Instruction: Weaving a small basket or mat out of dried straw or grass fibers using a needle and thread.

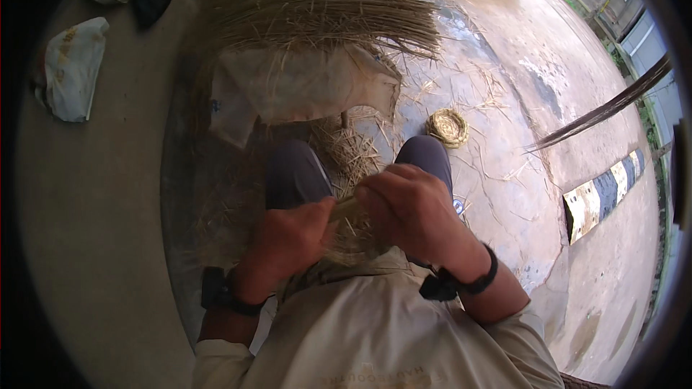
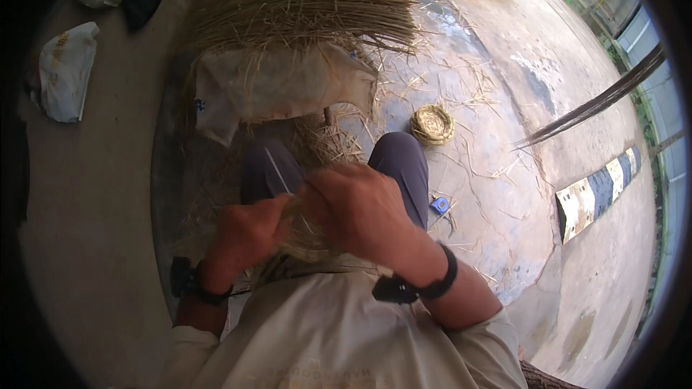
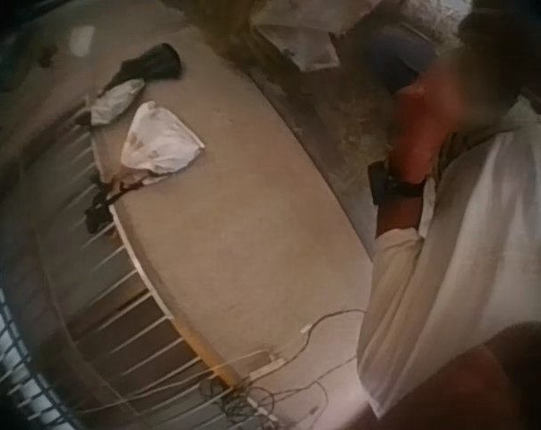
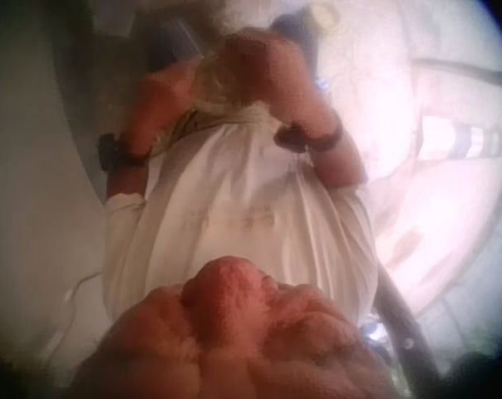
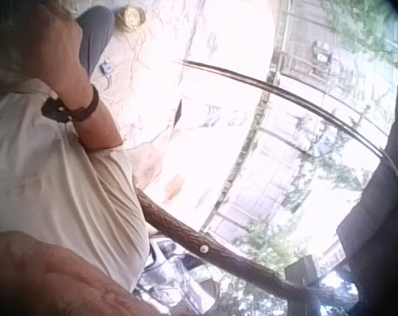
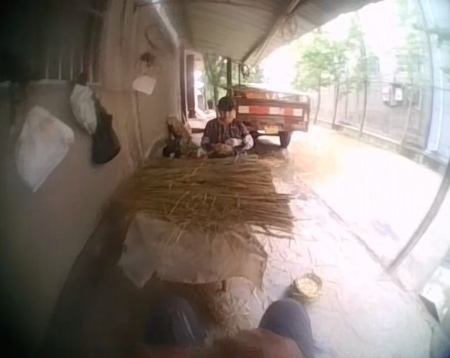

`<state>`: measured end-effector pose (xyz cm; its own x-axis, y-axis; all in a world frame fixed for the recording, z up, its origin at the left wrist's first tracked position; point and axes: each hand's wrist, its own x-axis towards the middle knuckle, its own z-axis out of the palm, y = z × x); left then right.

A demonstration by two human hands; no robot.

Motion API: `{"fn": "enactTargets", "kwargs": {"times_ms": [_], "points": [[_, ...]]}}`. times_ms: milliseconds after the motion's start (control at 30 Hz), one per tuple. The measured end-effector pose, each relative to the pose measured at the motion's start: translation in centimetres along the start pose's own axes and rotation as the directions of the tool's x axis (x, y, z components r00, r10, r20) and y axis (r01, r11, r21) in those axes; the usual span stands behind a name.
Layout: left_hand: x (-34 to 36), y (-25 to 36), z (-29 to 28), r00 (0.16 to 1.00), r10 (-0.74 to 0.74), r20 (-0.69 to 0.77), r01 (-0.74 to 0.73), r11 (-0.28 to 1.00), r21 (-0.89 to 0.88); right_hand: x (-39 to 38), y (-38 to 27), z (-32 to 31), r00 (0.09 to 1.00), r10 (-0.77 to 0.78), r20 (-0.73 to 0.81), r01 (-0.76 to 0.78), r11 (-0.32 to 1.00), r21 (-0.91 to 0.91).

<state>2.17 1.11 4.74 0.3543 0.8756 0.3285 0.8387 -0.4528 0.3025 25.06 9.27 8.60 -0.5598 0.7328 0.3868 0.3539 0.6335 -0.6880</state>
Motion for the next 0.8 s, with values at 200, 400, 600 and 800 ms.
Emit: {"fn": "enactTargets", "kwargs": {"times_ms": [200,400,600,800], "points": [[1.4,0.9,0.3,0.994,0.112,0.015,-0.112,0.994,-0.019,2.8,2.4,2.1,0.946,-0.119,0.301,0.165,0.977,-0.134],[1.8,1.0,-0.2,0.992,0.119,0.039,-0.117,0.992,-0.047,4.3,4.0,2.4,0.990,0.137,0.041,-0.142,0.931,0.335],[1.8,0.7,-1.1,0.996,0.069,0.064,-0.064,0.995,-0.080,3.9,2.9,2.6,0.980,0.178,0.090,-0.164,0.462,0.871],[1.2,-1.5,-5.5,0.985,-0.010,0.171,0.021,0.998,-0.059,2.4,4.5,-6.0,0.837,0.546,-0.038,-0.011,0.086,0.996]]}}
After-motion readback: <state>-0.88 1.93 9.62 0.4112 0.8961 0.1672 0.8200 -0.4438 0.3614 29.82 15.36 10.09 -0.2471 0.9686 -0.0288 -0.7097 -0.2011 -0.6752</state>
